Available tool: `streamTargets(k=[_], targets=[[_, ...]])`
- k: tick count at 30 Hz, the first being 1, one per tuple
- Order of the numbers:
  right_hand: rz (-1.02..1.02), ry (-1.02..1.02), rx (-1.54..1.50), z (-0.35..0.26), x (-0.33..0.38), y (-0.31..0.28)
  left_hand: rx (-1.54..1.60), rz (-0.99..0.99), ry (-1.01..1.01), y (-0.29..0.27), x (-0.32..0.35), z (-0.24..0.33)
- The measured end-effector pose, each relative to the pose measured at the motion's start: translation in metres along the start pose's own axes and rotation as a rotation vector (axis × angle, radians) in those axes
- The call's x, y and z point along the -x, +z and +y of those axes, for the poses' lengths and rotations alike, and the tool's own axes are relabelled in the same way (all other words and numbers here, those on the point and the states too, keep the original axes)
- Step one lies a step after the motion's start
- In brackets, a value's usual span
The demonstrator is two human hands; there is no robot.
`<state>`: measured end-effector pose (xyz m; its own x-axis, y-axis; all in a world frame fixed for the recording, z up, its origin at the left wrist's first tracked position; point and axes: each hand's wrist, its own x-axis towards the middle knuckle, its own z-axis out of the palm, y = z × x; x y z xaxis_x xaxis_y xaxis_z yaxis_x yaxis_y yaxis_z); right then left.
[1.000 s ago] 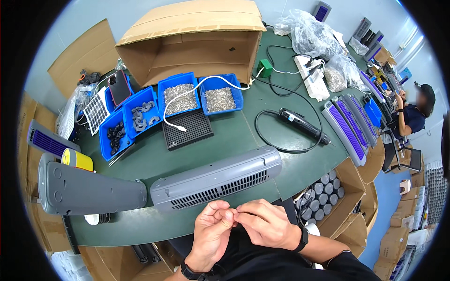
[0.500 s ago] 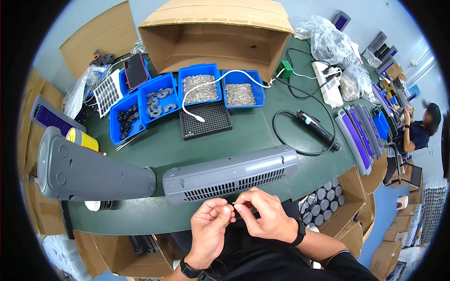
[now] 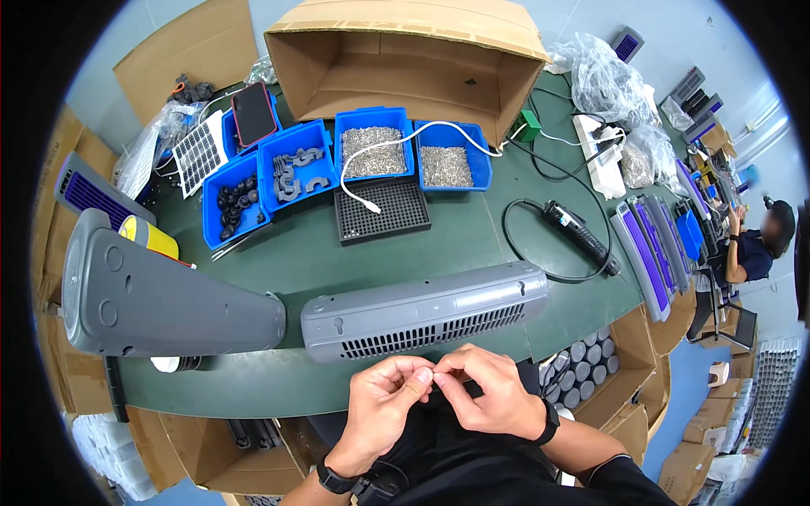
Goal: The person assembles a gray and purple electronic device by inserting small components, using a heat gun to secure parts, and connecting internal wires. They repeatedly open and close the device casing to check alignment and fit, then use the heat gun again on the exterior before final assembly.
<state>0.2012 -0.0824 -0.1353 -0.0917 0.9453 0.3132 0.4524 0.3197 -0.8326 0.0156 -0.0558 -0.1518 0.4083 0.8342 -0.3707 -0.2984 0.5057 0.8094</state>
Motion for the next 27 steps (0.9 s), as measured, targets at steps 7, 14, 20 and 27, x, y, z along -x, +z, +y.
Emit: streamTargets(k=[7, 14, 20, 27], targets=[[0.156, 0.194, -0.054, -0.006, 0.0, 0.008, -0.299, 0.104, 0.126, -0.001, 0.001, -0.002], [0.212, 0.075, 0.213, 0.014, -0.006, 0.016, -0.267, 0.119, 0.143, -0.011, 0.008, 0.001], [0.222, 0.046, 0.243, 0.011, -0.007, 0.017, -0.309, 0.061, 0.121, -0.015, 0.012, 0.0], [-0.073, 0.361, -0.465, -0.013, -0.003, 0.006, -0.36, -0.027, 0.13, -0.025, 0.014, 0.0]])
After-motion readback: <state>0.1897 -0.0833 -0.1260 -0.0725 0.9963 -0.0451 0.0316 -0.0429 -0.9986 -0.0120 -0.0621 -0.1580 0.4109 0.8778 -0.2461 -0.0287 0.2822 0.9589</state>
